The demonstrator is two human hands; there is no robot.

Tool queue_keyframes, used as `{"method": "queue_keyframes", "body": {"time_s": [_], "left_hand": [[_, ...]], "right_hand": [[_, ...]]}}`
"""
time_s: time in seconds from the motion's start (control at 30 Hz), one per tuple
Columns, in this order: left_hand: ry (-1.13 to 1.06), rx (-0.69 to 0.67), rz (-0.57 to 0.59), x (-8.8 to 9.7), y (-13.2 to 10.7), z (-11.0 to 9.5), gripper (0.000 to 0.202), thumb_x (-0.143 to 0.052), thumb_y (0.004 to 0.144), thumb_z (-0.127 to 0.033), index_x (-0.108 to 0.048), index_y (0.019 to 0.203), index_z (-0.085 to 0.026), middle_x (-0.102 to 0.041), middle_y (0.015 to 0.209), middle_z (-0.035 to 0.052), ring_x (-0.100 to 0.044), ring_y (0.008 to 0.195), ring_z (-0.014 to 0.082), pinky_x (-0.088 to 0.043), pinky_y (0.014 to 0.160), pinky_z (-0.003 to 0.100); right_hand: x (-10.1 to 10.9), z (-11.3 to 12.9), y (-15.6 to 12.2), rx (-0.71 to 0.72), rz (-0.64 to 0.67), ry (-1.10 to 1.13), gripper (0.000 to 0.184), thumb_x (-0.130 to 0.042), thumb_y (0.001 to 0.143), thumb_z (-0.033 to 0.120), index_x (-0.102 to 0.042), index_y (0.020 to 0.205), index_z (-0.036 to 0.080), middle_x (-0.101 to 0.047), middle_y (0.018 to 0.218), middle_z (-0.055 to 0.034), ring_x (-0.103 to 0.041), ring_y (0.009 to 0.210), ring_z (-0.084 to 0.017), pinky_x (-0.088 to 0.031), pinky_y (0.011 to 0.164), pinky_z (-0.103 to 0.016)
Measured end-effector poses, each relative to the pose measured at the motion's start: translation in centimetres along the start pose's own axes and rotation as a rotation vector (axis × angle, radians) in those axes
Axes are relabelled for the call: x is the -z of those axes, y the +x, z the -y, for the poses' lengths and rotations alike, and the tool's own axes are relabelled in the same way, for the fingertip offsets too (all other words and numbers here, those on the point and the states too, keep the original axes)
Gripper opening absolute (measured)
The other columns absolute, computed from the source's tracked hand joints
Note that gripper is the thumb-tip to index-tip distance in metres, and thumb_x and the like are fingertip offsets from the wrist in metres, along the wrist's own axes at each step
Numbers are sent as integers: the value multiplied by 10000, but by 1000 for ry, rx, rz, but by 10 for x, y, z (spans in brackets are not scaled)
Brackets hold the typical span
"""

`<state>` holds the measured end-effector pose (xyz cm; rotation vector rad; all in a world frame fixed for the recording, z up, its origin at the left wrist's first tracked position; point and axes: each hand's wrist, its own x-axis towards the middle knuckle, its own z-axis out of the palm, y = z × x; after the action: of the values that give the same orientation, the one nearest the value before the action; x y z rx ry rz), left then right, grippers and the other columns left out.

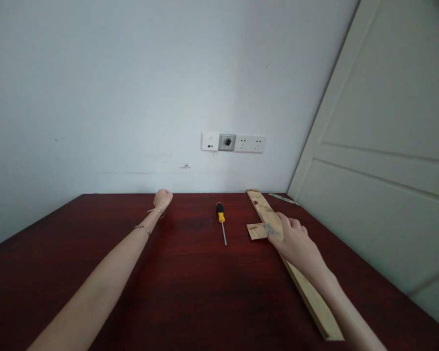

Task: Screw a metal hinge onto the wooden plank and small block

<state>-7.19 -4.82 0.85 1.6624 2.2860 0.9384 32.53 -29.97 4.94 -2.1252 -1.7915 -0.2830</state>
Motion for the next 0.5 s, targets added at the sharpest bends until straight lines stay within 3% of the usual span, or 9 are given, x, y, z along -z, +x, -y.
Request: {"method": "queue_keyframes", "body": {"time_s": [0.1, 0.23, 0.33, 0.5], "left_hand": [[67, -205, 14, -12, -4, -59, 321, -411, 842, -164, -661, 1030, -90, -668, 1039, 176, -621, 958, 283, -485, 761, 375], [162, -697, 157, -38, -21, -142, 356, -469, 782, -92, -656, 1079, -151, -654, 1116, 84, -604, 1010, 183, -470, 850, 255], [275, -1058, 299, -64, -42, -198, 460, -584, 707, -82, -624, 1154, -185, -630, 1162, 74, -585, 1054, 188, -471, 842, 238], [433, -1428, 369, -114, -92, -265, 388, -580, 733, -41, -619, 1109, -128, -622, 1179, 133, -574, 1080, 222, -462, 877, 293]], "right_hand": [[-20, -54, -32, -116, -67, 7, 580, -408, 873, 432, -398, 1371, 136, -567, 1195, -180, -547, 1084, -365, -444, 860, -452], [-51, -92, -63, -153, -51, 9, 680, -396, 851, 516, -403, 1347, 51, -590, 1169, -238, -557, 1088, -390, -417, 903, -502], [-65, -95, -79, -197, 2, -18, 796, -421, 818, 579, -347, 1397, 37, -574, 1207, -247, -566, 1071, -407, -435, 863, -496], [-67, -80, -87, -278, 49, -56, 816, -466, 800, 587, -336, 1418, 70, -612, 1107, -210, -590, 969, -400, -448, 794, -450]]}}
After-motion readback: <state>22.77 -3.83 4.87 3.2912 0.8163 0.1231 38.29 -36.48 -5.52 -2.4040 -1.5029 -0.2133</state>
